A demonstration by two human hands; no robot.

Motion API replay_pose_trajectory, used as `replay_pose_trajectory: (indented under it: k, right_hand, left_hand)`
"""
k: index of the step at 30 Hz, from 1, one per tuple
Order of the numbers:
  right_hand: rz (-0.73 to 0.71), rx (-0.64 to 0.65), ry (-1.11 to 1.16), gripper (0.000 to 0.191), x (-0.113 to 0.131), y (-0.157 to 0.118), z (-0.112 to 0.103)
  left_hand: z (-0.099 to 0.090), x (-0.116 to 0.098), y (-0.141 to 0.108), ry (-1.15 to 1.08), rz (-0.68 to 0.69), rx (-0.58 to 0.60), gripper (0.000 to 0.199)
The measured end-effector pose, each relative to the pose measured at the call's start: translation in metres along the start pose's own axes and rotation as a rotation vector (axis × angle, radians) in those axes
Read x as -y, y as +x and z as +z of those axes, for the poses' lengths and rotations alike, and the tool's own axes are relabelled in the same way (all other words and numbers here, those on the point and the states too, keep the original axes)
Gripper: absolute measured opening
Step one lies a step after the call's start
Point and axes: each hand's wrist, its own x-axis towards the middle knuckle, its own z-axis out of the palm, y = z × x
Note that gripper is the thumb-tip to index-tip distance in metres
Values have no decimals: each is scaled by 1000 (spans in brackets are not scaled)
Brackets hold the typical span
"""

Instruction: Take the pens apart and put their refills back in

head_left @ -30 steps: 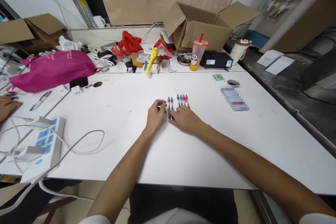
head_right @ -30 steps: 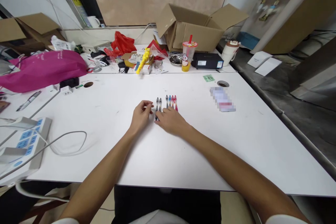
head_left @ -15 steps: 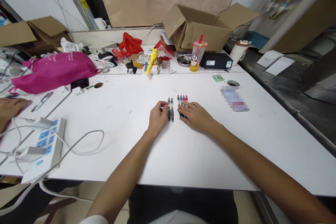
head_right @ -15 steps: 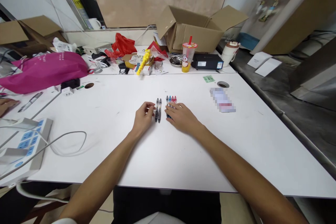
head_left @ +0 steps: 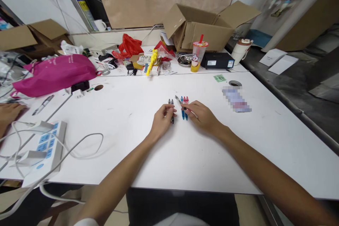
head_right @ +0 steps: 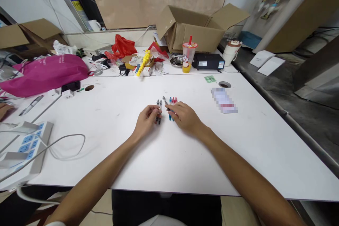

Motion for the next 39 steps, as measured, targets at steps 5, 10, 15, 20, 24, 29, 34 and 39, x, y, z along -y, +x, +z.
replay_pose_trajectory:
  k: [5,10,15,20,24,29,34,39]
  right_hand:
    - [46,-31,298,34,24,-9,-6]
    - [297,19,704,19,31,-22,2]
    - [441,111,931,16,26,-22,4]
    - [611,452,997,49,25,-18,7]
    - [513,310,667,38,28,-20,9]
    - [497,196,455,35,29,-24,13]
    - [554,25,692,25,23,-23,22]
    - [540,-9,648,27,18,-23,25]
  left_hand:
    - [-5,-6,-1,-359,-149,14,33]
    - [-11,-8,-5,-507,-154,73,27]
    - [-12,-8,-10,-509,-138,155,33]
    - [-10,-4,-11,-482,-132,190,35]
    - [-7,1,-10,-420,-125,95,35]
    - [-4,6,-8,-412,-150,14,36]
    - [-4,3,-8,-434,-189,7,35]
    - [-4,5,-8,-417,-190,-29,34]
